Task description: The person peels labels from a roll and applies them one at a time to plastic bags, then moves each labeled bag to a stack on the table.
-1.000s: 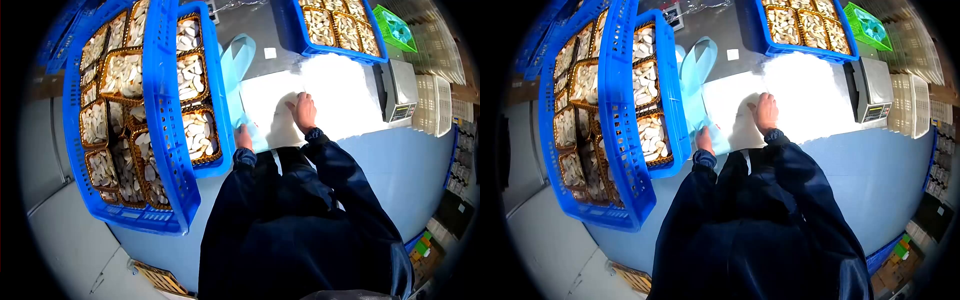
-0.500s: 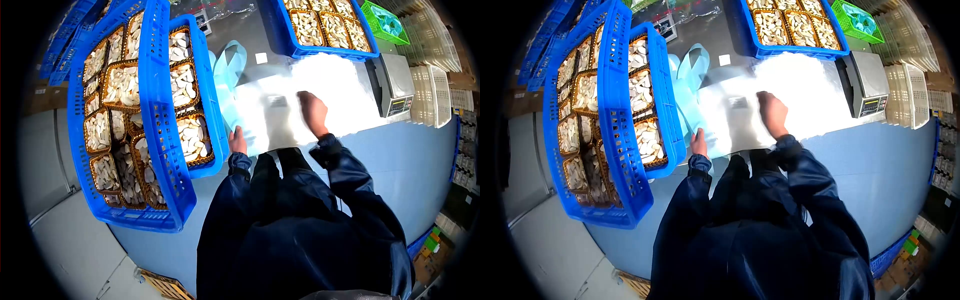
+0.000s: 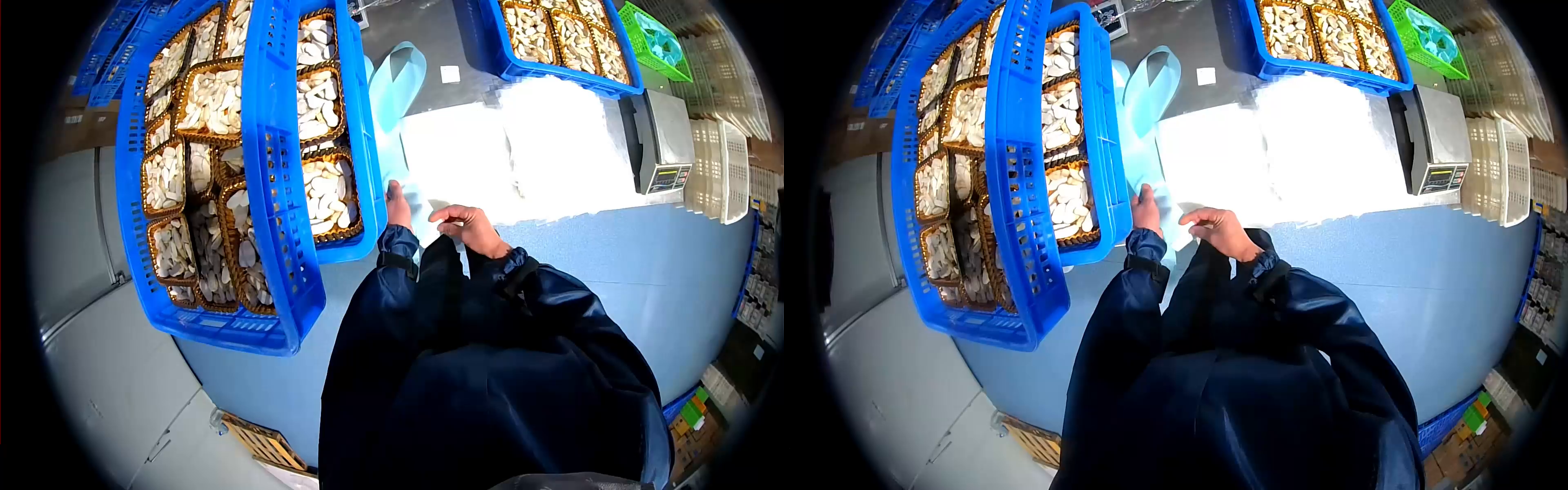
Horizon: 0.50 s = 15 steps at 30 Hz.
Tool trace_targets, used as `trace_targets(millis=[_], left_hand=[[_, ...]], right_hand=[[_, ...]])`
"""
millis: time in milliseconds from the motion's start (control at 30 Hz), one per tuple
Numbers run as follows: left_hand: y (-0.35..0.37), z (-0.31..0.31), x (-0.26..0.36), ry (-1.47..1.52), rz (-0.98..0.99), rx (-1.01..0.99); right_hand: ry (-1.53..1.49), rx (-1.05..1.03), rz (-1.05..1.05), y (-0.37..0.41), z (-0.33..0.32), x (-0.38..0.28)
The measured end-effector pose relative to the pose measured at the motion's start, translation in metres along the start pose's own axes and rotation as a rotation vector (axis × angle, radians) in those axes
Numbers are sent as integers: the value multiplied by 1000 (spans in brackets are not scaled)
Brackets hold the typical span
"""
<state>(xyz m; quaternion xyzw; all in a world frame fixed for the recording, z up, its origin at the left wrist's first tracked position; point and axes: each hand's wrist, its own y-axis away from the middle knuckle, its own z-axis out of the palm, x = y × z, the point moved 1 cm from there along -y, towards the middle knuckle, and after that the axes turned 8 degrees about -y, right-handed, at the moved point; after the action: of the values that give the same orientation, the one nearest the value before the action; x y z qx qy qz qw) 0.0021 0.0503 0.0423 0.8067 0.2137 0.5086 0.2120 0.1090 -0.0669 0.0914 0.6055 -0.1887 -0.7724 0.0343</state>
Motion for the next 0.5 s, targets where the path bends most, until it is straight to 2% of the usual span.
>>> trace_targets(millis=[33, 100, 133, 167, 233, 367, 433, 500], left_hand=[[1, -3, 4, 0, -1, 0], [6, -11, 14, 308, -141, -341], [24, -22, 39, 332, -240, -458], [20, -21, 29, 332, -241, -454], [10, -17, 4, 5, 98, -406], [-1, -10, -18, -199, 174, -267], [-15, 0, -39, -88, 198, -221], [-28, 7, -56, 130, 239, -118]], right_hand=[[-95, 37, 43, -2, 0, 8], [-141, 101, 23, -4, 1, 18], [-189, 161, 0, -6, 3, 19], [-191, 157, 2, -7, 3, 19], [-58, 166, -56, -9, 5, 14], [245, 225, -159, -4, 5, -8], [350, 222, -181, -2, 2, -14], [304, 345, -366, -3, -3, -15]])
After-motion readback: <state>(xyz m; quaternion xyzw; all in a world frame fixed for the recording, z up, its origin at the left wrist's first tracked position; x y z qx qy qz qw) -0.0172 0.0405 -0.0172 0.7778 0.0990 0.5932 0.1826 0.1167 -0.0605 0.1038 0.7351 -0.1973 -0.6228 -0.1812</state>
